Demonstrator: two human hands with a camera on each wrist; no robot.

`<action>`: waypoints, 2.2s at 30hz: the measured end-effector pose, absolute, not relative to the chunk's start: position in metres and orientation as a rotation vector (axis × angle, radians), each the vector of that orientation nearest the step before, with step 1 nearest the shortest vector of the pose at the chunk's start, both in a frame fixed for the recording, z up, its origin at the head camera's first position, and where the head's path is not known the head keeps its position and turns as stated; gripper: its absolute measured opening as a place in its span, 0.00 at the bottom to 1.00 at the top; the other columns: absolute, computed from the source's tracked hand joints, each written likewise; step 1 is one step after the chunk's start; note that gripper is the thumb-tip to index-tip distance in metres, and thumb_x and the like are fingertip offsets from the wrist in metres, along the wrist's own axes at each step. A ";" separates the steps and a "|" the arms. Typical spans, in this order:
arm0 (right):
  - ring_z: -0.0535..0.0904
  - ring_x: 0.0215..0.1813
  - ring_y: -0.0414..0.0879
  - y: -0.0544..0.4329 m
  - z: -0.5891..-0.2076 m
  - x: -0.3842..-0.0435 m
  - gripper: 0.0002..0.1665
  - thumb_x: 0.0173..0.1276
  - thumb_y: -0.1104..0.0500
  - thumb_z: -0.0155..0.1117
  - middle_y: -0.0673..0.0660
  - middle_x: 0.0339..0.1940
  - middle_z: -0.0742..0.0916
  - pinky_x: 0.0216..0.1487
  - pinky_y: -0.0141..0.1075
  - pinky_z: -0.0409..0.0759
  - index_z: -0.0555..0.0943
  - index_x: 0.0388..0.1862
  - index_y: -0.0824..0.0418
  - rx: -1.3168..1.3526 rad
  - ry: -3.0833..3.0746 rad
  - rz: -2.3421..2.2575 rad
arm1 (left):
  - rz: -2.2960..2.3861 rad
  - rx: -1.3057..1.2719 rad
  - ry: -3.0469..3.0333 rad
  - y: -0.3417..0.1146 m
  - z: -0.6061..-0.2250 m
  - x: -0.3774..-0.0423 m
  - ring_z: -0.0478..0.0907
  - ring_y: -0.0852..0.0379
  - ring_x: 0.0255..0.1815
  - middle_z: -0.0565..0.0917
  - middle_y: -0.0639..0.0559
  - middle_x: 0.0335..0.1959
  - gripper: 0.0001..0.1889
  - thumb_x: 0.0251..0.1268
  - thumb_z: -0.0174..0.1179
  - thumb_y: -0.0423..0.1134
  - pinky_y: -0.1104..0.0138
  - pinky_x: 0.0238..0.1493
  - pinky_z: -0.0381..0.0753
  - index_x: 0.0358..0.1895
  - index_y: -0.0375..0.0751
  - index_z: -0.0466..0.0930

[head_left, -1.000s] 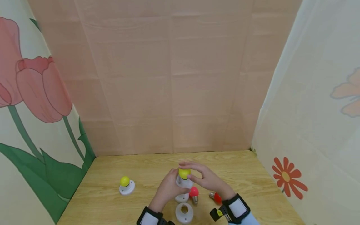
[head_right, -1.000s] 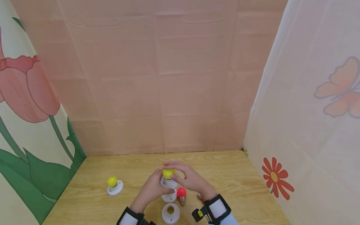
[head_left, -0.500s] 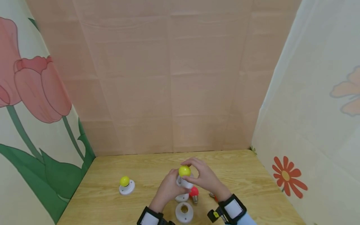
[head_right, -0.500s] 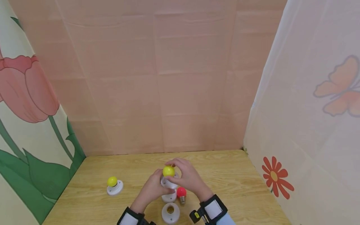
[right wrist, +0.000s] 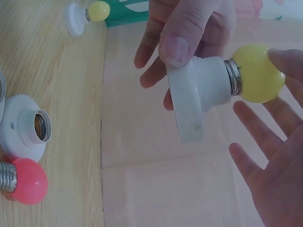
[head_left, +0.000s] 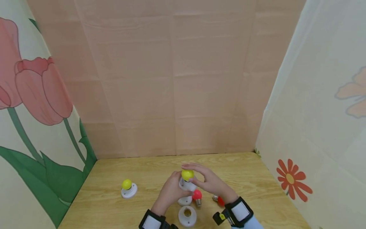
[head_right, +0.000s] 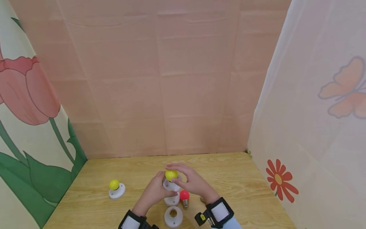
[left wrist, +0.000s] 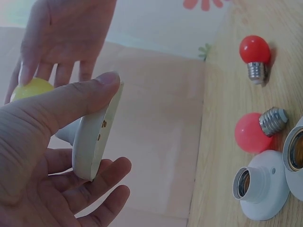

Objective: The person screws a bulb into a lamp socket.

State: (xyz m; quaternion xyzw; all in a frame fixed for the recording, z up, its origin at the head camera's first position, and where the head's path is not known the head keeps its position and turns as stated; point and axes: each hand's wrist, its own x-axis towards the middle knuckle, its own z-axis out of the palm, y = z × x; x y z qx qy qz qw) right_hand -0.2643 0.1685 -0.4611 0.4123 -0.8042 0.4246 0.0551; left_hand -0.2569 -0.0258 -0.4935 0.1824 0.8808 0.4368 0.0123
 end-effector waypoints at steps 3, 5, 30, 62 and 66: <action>0.67 0.72 0.51 0.169 -0.461 -0.264 0.24 0.71 0.55 0.60 0.50 0.67 0.77 0.68 0.58 0.65 0.73 0.66 0.48 1.222 -2.459 1.293 | 1.374 0.577 2.736 -0.026 -0.494 -0.257 0.78 0.54 0.51 0.79 0.53 0.51 0.39 0.40 0.79 0.49 0.50 0.53 0.79 0.61 0.51 0.75; 0.70 0.69 0.48 0.168 -0.462 -0.263 0.24 0.69 0.54 0.62 0.50 0.64 0.79 0.66 0.55 0.69 0.74 0.64 0.49 1.205 -2.448 1.295 | 1.383 0.593 2.733 -0.027 -0.495 -0.256 0.78 0.55 0.50 0.79 0.54 0.51 0.38 0.40 0.78 0.49 0.51 0.52 0.79 0.61 0.52 0.75; 0.68 0.71 0.55 0.172 -0.465 -0.262 0.25 0.72 0.63 0.57 0.54 0.68 0.76 0.67 0.55 0.69 0.72 0.68 0.55 1.266 -2.378 1.187 | 1.386 0.570 2.728 -0.026 -0.494 -0.254 0.78 0.52 0.52 0.78 0.52 0.53 0.41 0.40 0.78 0.50 0.49 0.54 0.79 0.63 0.50 0.73; 0.66 0.71 0.49 0.169 -0.467 -0.260 0.27 0.74 0.55 0.56 0.52 0.71 0.73 0.63 0.61 0.68 0.68 0.70 0.47 1.194 -2.438 1.134 | 1.361 0.572 2.750 -0.025 -0.493 -0.254 0.78 0.53 0.50 0.78 0.53 0.51 0.40 0.40 0.78 0.50 0.50 0.51 0.80 0.63 0.49 0.73; 0.67 0.71 0.48 0.169 -0.468 -0.261 0.26 0.74 0.55 0.56 0.51 0.70 0.74 0.64 0.58 0.69 0.70 0.69 0.47 1.205 -2.434 1.131 | 1.359 0.572 2.746 -0.025 -0.492 -0.254 0.78 0.53 0.50 0.78 0.52 0.51 0.40 0.40 0.79 0.49 0.50 0.51 0.80 0.62 0.49 0.74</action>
